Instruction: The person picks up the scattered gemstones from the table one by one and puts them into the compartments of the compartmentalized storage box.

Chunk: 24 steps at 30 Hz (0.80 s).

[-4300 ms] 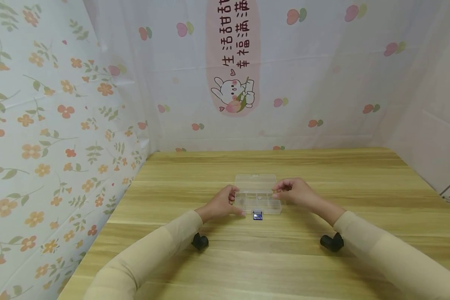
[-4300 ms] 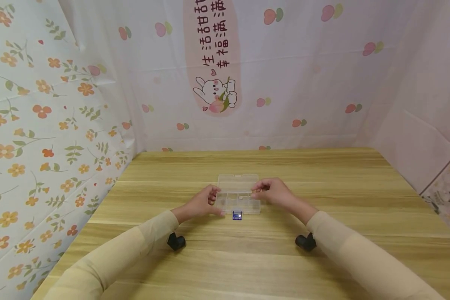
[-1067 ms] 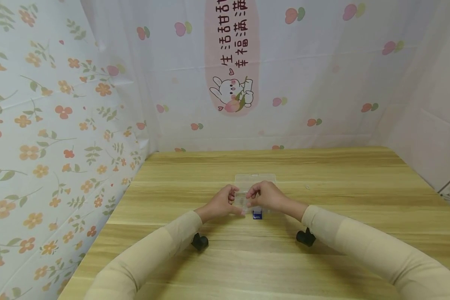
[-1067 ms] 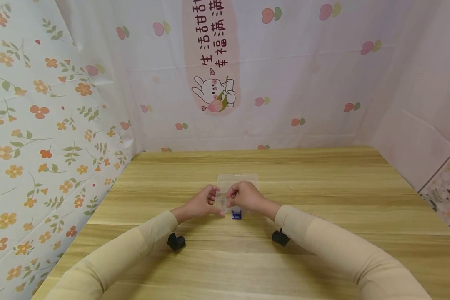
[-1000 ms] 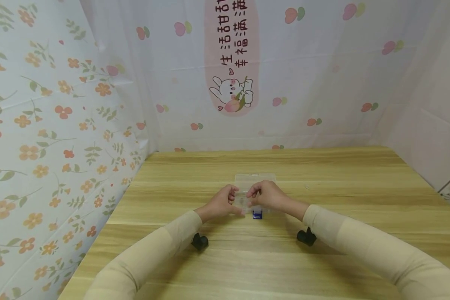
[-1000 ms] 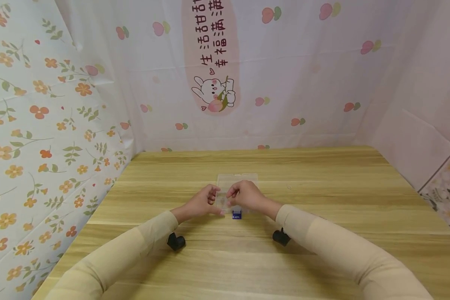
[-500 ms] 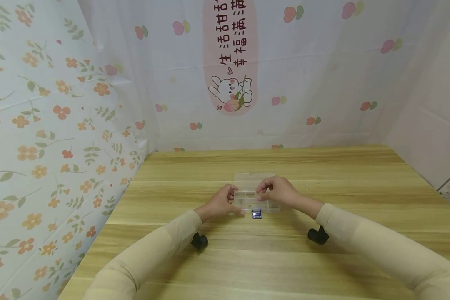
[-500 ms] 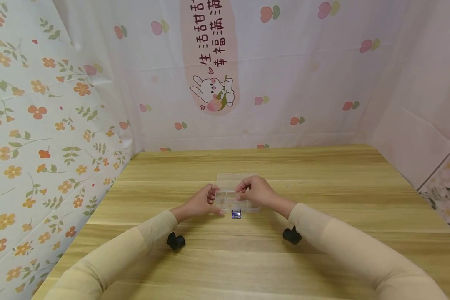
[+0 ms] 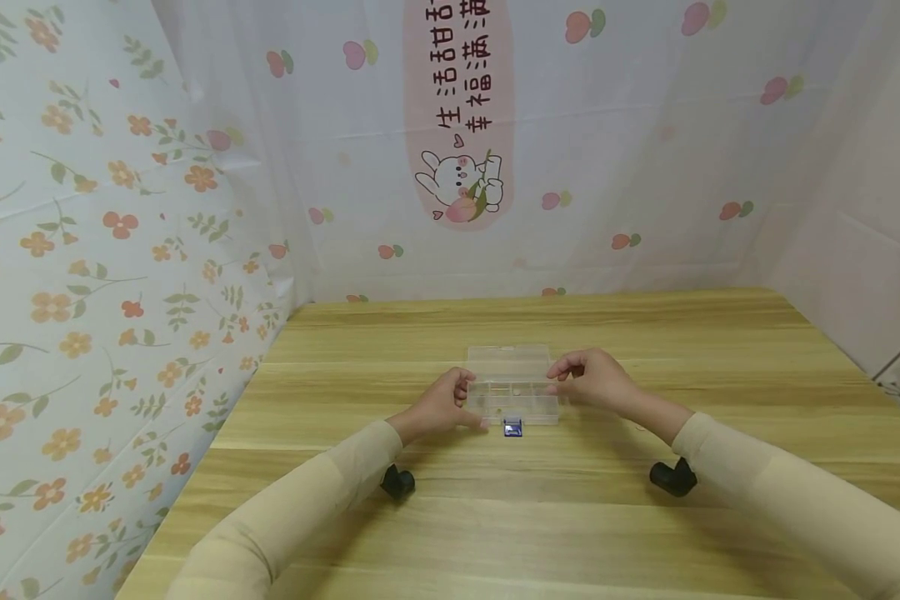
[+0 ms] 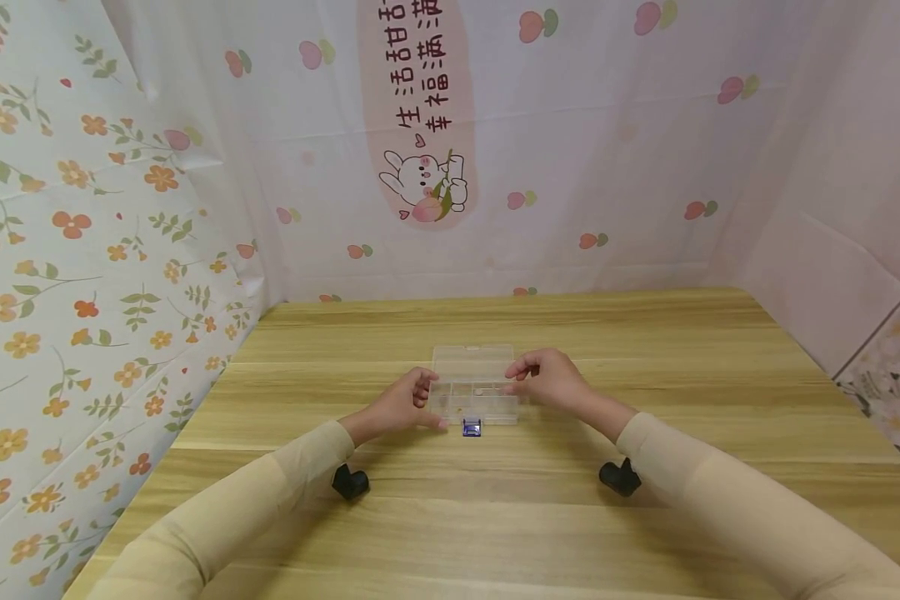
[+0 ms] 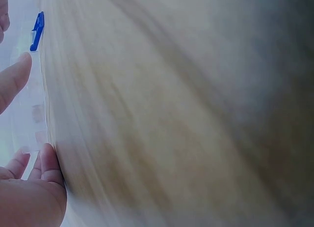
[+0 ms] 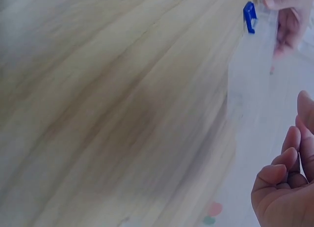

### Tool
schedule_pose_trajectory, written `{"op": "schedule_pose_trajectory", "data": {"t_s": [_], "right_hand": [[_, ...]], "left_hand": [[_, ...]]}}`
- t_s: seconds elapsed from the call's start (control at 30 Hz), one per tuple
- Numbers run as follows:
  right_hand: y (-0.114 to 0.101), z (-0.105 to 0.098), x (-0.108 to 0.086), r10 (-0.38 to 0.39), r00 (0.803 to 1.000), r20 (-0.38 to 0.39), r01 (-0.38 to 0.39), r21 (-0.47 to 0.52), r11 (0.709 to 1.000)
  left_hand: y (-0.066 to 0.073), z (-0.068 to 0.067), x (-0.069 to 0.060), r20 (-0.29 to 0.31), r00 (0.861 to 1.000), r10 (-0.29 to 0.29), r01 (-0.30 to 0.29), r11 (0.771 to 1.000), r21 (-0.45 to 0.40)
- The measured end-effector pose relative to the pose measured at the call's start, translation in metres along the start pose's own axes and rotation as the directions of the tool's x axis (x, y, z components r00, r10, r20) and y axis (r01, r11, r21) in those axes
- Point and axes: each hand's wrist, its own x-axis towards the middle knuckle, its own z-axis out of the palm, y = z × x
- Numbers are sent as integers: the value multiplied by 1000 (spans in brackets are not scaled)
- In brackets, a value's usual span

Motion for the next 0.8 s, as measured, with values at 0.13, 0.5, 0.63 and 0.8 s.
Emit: {"op": "schedule_pose_trajectory", "data": {"t_s": [0.13,0.5,0.63,0.8], "right_hand": [[9,-9,-5,10,1000,-18,-10,9,1000],[22,-33,-27,53,998,-14,-52,79,995],[31,-40,-34,83,997,3,-83,95,992],[45,-49,-40,84,996,7,-84,88,993]], "left_hand": [[-1,0,0,1,1000,2,-2,1000,3],[-1,0,0,-1,1000,10,-10,1000,0],[-1,0,0,2,1000,9,-9,1000,-3],[-1,-1,1,3,1000,15,-15,1000,-5]]}}
